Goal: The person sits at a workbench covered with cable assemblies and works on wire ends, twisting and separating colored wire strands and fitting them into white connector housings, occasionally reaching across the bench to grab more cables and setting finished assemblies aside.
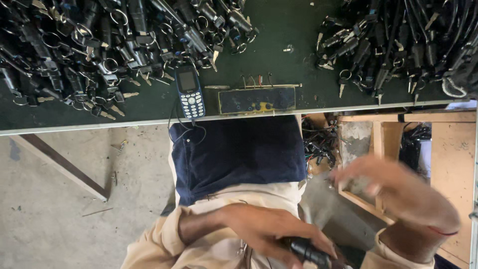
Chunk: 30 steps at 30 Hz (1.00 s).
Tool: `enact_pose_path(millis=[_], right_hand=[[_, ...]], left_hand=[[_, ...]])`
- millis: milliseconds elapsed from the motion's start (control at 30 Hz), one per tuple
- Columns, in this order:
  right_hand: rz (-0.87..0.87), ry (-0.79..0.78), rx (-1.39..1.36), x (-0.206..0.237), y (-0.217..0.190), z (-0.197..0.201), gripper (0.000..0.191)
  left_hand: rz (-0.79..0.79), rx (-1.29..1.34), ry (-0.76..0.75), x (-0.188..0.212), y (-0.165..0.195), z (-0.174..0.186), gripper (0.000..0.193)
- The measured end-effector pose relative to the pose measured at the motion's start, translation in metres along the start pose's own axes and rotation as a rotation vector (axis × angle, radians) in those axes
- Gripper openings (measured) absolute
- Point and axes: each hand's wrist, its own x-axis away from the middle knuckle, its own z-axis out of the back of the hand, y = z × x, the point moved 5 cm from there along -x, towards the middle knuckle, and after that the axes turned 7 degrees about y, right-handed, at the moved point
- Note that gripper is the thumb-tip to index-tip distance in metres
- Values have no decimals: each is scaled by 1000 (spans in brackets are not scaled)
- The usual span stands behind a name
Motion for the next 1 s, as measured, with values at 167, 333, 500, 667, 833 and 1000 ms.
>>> enact_pose_path(millis=[167, 333, 500, 667, 833, 1000], right_hand=[[-453, 628, 62, 28, 10, 30, 29], [-393, 707, -11, 8, 22, 19, 23], [-257, 500, 6, -15, 38, -3, 25], [-238, 529, -84, -21, 54, 2, 21], [-205, 880, 5, -86, 108, 62, 19], [-89, 931, 474, -165, 128, 71, 18]], left_hand=[[-222, -890, 417, 12, 51, 47, 44], [-303, -1953, 869, 47, 120, 138, 49], [163, -2148, 1130, 115, 150, 209, 59], [30, -1758, 1329, 155, 106, 154, 43], [-235, -1061, 1158, 118, 33, 119, 22], [-26, -677, 1100, 81, -34, 92, 29]])
